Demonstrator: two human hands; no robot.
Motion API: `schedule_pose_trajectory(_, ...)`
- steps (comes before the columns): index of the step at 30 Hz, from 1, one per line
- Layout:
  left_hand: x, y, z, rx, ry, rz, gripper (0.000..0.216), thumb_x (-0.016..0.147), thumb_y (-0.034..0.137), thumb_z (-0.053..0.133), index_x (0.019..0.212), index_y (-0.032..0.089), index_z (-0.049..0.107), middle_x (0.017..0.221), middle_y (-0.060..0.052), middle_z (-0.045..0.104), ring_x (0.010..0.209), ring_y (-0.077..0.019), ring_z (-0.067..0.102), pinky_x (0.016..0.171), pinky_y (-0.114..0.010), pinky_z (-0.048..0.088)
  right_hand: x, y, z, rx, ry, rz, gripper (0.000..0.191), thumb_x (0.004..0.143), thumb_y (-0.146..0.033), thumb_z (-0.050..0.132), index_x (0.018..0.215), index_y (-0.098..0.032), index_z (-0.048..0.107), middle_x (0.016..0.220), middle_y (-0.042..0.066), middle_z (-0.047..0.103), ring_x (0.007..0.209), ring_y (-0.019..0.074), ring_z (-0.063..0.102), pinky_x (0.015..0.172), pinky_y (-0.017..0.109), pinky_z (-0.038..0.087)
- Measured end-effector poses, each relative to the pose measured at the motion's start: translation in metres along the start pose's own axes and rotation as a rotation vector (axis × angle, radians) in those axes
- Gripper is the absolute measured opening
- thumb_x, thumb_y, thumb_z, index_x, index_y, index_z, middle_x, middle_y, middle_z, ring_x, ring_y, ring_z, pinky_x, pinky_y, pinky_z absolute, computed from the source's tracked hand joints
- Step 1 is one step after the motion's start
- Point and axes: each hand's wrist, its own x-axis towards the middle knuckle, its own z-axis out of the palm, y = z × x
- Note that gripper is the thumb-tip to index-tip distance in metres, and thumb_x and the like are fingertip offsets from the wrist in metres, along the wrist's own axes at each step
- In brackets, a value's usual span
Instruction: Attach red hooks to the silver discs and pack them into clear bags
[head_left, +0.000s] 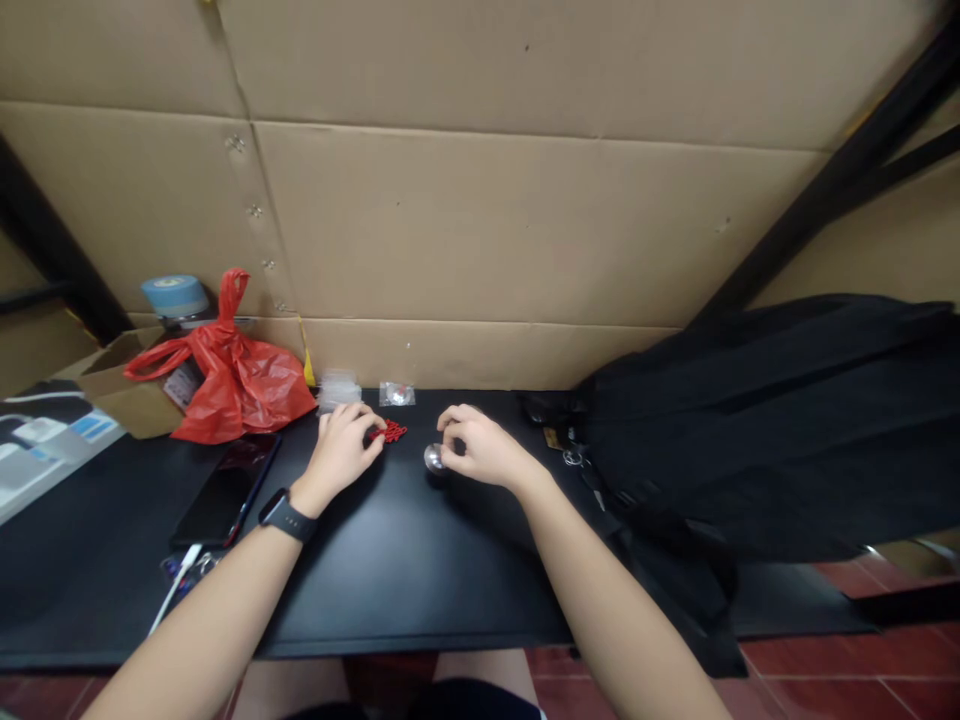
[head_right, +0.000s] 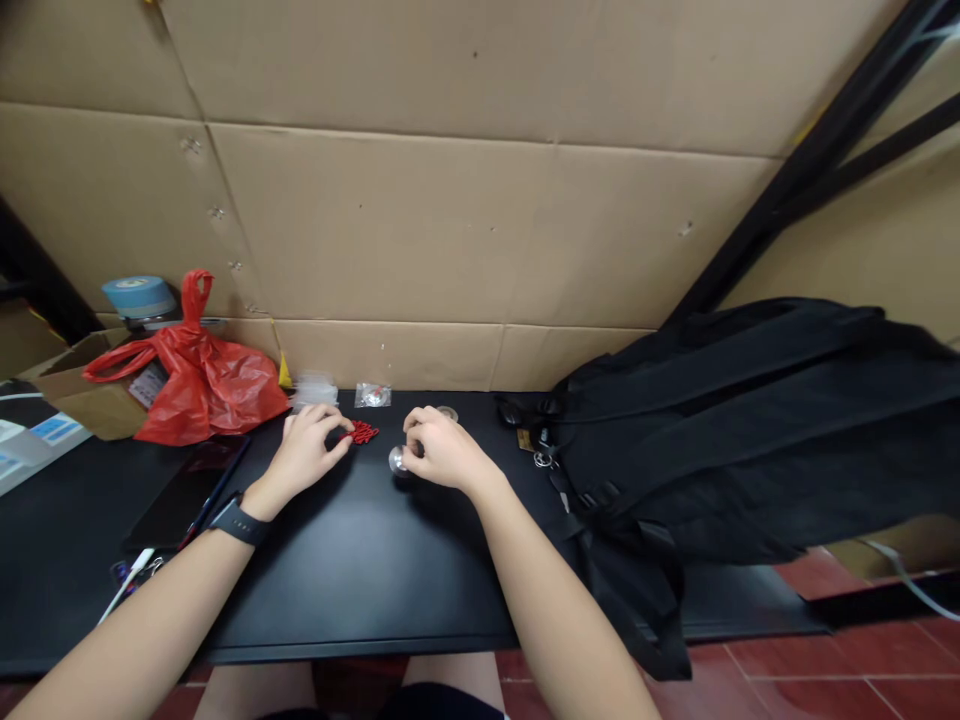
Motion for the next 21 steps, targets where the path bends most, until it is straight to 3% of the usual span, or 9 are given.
schedule_pose_trajectory(4,-0.002,0.003,0.015,-0.005,-0.037,0.055,0.016,0.091,0.028,0.058,0.103,0.028,0.069,0.108,-0.004,0.062,0.107,-0.0249,0.053,0.083,-0.037,0.035,0.001,0.011,0.004,0.084,-0.097,-0.008,0.020,0.086,-0.027,0.064,0.068,-0.019,0.063,0.096,0.004,0.066,0.088,0.0171,0.061,0.086,0.032,0.045)
schedule_pose_trajectory(8,0.001,0.004,0.024,0.021,-0.036,0.065,0.017,0.092,0.029,0.058,0.104,0.027,0.070,0.109,-0.005,0.061,0.108,-0.0249,0.051,0.083,-0.037,0.035,0.001,0.033,0.011,-0.081,0.052,0.237,0.010,0.086,-0.030,0.064,0.088,-0.020,0.066,0.100,0.007,0.066,0.096,0.0217,0.059,0.086,0.034,0.044)
schedule_pose_trajectory(12,0.003,0.003,0.029,0.022,-0.024,0.044,0.013,0.091,0.029,0.060,0.095,0.025,0.071,0.106,-0.006,0.062,0.107,-0.0252,0.050,0.082,-0.037,0.035,-0.003,0.061,0.020,-0.239,0.079,0.431,0.025,0.080,-0.026,0.069,0.103,-0.021,0.063,0.111,0.010,0.064,0.102,0.0260,0.057,0.086,0.036,0.043)
schedule_pose_trajectory(21,0.004,0.006,0.026,-0.020,-0.012,0.031,0.014,0.093,0.027,0.059,0.085,0.023,0.069,0.103,-0.004,0.065,0.105,-0.0233,0.052,0.080,-0.036,0.032,-0.004,0.095,0.036,-0.199,0.122,0.504,0.027,0.081,-0.029,0.064,0.108,-0.022,0.061,0.106,0.008,0.068,0.099,0.0245,0.062,0.084,0.035,0.045)
